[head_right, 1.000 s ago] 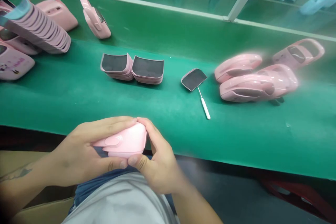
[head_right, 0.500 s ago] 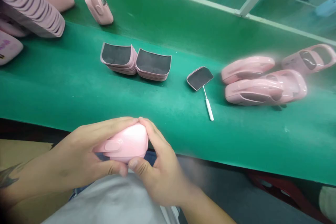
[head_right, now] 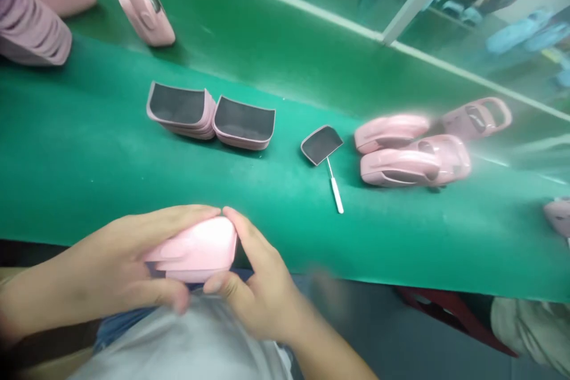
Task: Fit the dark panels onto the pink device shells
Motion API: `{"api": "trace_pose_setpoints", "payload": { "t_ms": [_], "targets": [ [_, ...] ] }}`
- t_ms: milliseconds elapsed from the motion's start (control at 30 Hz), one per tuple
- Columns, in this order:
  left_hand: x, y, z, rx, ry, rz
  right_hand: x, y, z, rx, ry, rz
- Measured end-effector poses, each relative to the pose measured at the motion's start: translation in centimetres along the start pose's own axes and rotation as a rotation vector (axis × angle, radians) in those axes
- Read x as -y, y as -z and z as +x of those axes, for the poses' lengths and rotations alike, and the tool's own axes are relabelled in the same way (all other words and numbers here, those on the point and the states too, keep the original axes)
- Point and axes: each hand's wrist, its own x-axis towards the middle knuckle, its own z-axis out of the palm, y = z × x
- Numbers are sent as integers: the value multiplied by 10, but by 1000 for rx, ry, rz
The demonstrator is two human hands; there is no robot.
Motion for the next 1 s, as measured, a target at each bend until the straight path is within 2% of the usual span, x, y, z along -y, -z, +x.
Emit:
{"api": "trace_pose_setpoints", "payload": {
  "t_ms": [100, 200, 267, 333, 400, 467, 600, 667, 767, 900, 1000],
  "targets": [
    [8, 12, 6, -9, 41, 13, -10, 3, 5, 8, 67, -123],
    [12, 17, 10, 20, 97, -53, -18, -1, 9, -26, 71, -183],
    [13, 18, 10, 14, 112, -163, -20, -5, 12, -75, 50, -139],
    [14, 16, 7, -77, 101, -326, -20, -8, 14, -132, 7, 1],
    [15, 7, 2, -197, 88, -481, -20, -12, 16, -179, -5, 195],
    [14, -8, -2, -267, 94, -580, -20, -18, 17, -209, 31, 351],
    [5, -41, -3, -243, 130, -775, -24, -34, 16, -282, 104, 502],
    [0, -49, -2, -232, 132, -838, -27, -38, 12, -298, 110, 523],
    [-4, -43, -5, -272, 168, -760, -30, -34, 5, -276, 79, 485],
    [-8, -20, -15, -239, 256, -463, -31, -20, -1, -244, -40, 343],
    [-9, -14, -19, -260, 246, -374, -28, -21, 5, -220, -123, 314]
  ]
}}
